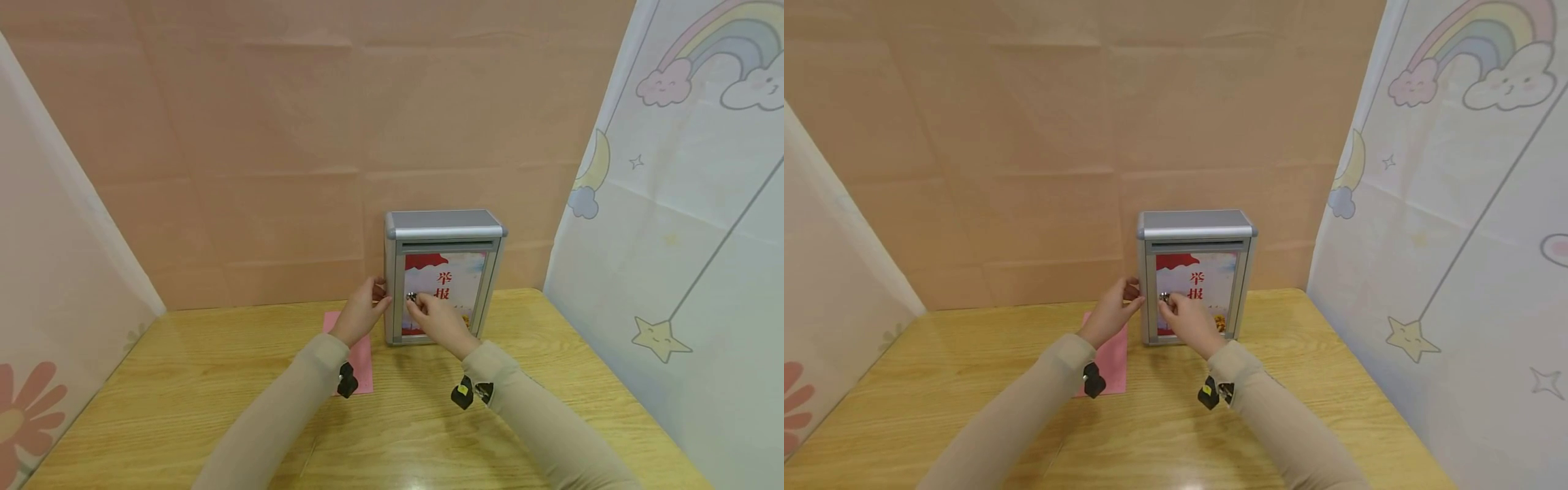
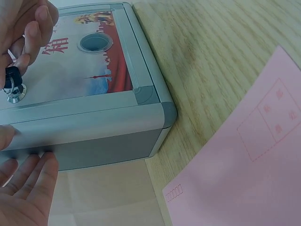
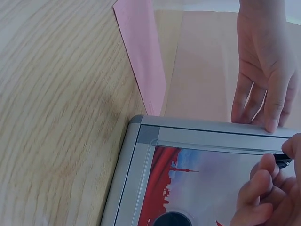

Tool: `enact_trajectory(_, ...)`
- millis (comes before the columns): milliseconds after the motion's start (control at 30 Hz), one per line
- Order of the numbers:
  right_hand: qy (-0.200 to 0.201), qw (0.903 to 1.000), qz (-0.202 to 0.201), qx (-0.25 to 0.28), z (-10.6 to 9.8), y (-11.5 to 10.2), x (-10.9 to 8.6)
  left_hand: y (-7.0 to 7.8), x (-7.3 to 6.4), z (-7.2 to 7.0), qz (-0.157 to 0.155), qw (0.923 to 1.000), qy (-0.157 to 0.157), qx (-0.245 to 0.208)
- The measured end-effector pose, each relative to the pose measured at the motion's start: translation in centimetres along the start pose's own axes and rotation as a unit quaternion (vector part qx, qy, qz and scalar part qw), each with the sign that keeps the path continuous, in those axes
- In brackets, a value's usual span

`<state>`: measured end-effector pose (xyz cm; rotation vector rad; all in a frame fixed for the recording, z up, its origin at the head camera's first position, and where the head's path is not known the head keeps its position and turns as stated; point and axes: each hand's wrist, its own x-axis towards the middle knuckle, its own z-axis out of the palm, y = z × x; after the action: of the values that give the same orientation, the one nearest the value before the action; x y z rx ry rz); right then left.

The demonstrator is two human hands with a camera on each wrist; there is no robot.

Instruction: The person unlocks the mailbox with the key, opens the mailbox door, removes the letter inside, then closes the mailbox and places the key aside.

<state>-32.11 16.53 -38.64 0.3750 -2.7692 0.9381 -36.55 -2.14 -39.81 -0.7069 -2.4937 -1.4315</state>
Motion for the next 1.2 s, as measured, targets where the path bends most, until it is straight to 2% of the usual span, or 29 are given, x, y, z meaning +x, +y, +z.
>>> enact_trajectory(100, -0.010, 0.9994, 0.011, 0.032, 0.00, 0.10, 0.01, 0.06, 0.00, 0.03, 0.001, 1.0000, 0.002, -0.002)
enact_trajectory(167, -0.029, 0.9959, 0.031, 0.080, -0.01, 0.18, 0.02, 0.01, 0.05, 0.08, 0.001, 1.0000, 0.005, -0.001)
enact_trajectory(200, -0.046, 0.9908, 0.050, 0.117, -0.01, 0.23, 0.02, -0.01, 0.06, 0.09, 0.001, 1.0000, 0.005, -0.002)
enact_trajectory(233, -0.065, 0.9815, 0.074, 0.164, -0.01, 0.30, 0.03, -0.07, 0.08, 0.12, 0.001, 1.0000, 0.006, -0.003)
enact_trajectory(267, -0.085, 0.9669, 0.102, 0.218, 0.01, 0.37, 0.05, -0.14, 0.09, 0.15, 0.000, 1.0000, 0.006, -0.003)
enact_trajectory(300, -0.107, 0.9462, 0.128, 0.277, 0.00, 0.44, 0.06, -0.22, 0.10, 0.16, -0.001, 1.0000, 0.006, -0.003)
enact_trajectory(400, -0.163, 0.8623, 0.193, 0.439, -0.01, 0.75, 0.06, -0.40, 0.12, 0.20, -0.002, 1.0000, 0.005, -0.006)
enact_trajectory(467, -0.191, 0.8137, 0.207, 0.508, -0.04, 0.89, -0.03, -0.46, 0.12, 0.24, -0.004, 0.9999, 0.005, -0.009)
enact_trajectory(500, -0.202, 0.7969, 0.208, 0.530, -0.04, 0.96, -0.07, -0.47, 0.12, 0.26, -0.002, 0.9999, 0.006, -0.010)
enact_trajectory(533, -0.207, 0.7844, 0.207, 0.547, -0.03, 0.99, -0.11, -0.45, 0.11, 0.27, -0.001, 0.9999, 0.006, -0.012)
enact_trajectory(600, -0.210, 0.7692, 0.206, 0.567, 0.00, 0.99, -0.14, -0.40, 0.10, 0.30, 0.001, 0.9999, 0.007, -0.013)
enact_trajectory(667, -0.204, 0.7600, 0.211, 0.580, 0.06, 0.96, -0.14, -0.36, 0.11, 0.30, 0.001, 0.9999, 0.008, -0.013)
enact_trajectory(767, -0.193, 0.7515, 0.216, 0.593, 0.18, 0.95, -0.05, -0.30, 0.10, 0.24, -0.002, 0.9999, 0.006, -0.012)
enact_trajectory(900, -0.169, 0.7490, 0.220, 0.602, 0.29, 0.81, -0.06, -0.20, 0.07, 0.15, -0.008, 0.9999, 0.003, -0.009)
enact_trajectory(1067, -0.159, 0.7593, 0.189, 0.602, 0.30, 0.76, -0.37, -0.05, 0.02, 0.07, -0.019, 0.9998, -0.001, -0.009)
enact_trajectory(1200, -0.148, 0.7775, 0.182, 0.584, 0.28, 0.52, -0.58, -0.07, 0.00, 0.10, -0.020, 0.9998, -0.002, -0.008)
